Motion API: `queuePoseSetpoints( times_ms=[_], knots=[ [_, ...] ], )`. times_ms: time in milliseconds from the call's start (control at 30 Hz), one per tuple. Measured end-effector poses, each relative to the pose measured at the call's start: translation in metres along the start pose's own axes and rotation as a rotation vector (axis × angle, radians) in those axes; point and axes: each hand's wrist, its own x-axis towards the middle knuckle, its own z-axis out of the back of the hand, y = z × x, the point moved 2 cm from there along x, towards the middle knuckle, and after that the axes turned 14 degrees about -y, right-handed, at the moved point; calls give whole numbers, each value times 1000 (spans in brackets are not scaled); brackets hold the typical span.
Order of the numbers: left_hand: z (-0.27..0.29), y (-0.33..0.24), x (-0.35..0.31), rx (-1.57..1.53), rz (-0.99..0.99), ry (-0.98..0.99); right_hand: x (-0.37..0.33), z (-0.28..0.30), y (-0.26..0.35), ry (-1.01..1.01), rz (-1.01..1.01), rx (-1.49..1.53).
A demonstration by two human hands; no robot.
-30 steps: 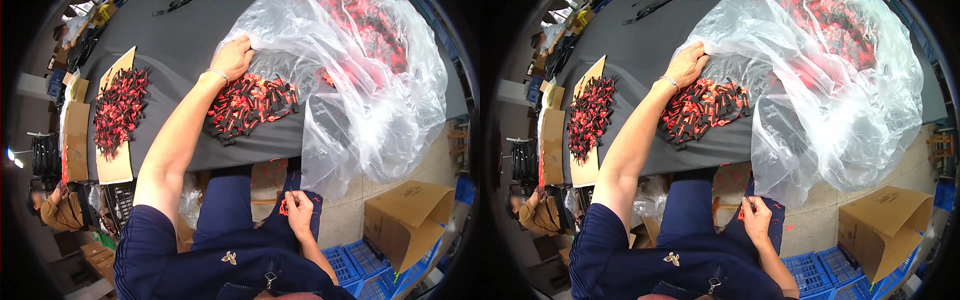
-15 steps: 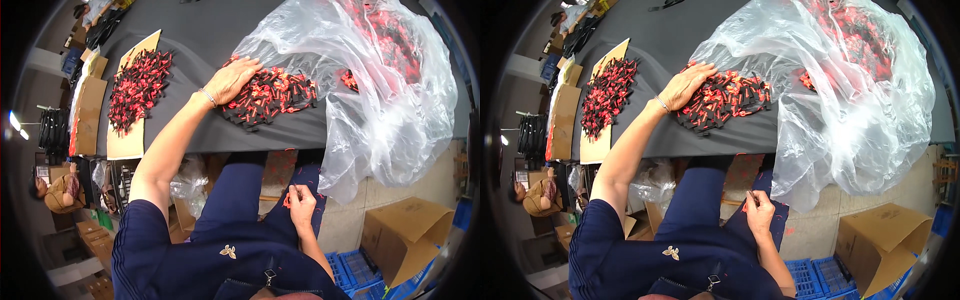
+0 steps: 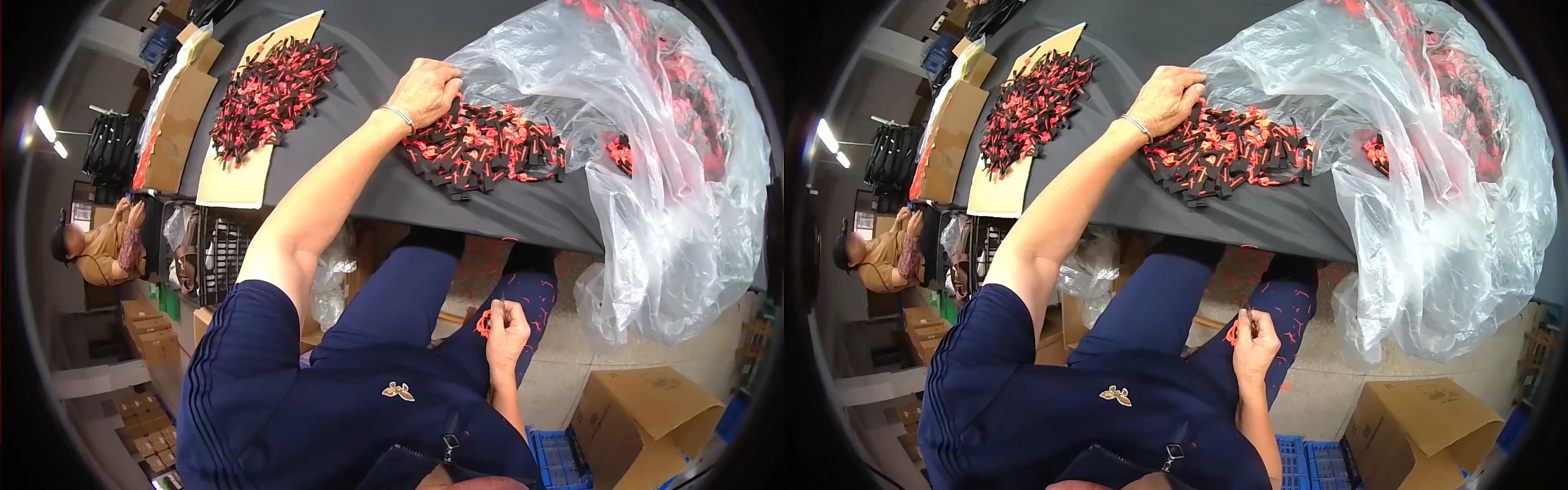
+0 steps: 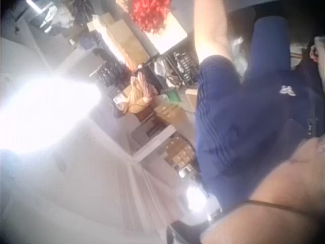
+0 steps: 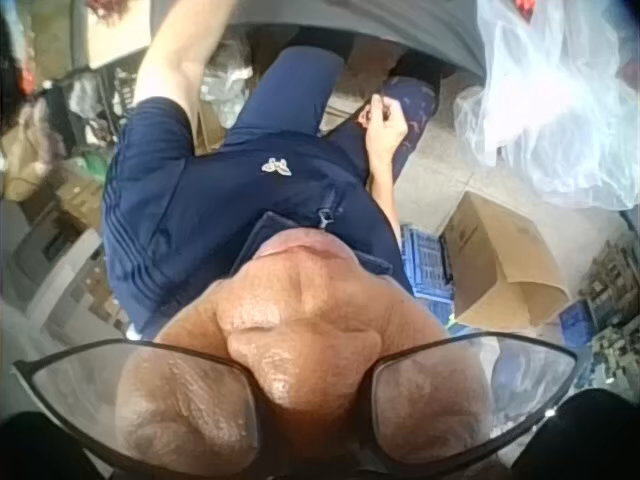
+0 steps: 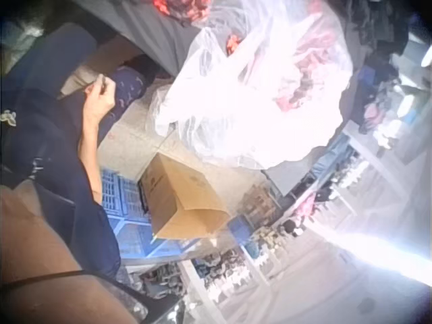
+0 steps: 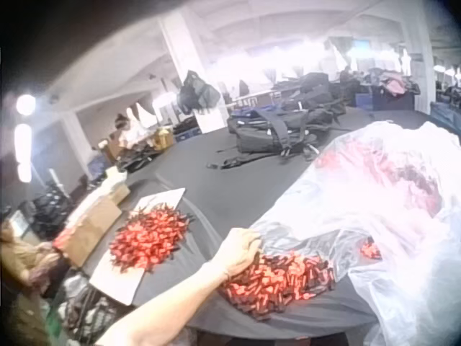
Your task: The person uses a pair of pliers to trim and process small red and black components, picking them from a pile and placing them onto the table surface after manipulation.
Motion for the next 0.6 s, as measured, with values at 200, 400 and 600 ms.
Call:
queuePoseSetpoints(
  times_ms=[200,400,600],
  knots=[
    [22,7,-3,79,150,69,2,2,0,24,-5,7],
    [54,-18,-26,-82,280,7,1,2,0,21,0,1],
    [32,-105,-11,-243,-298,-123,0,0,4,37,6,-13]
  ],
)
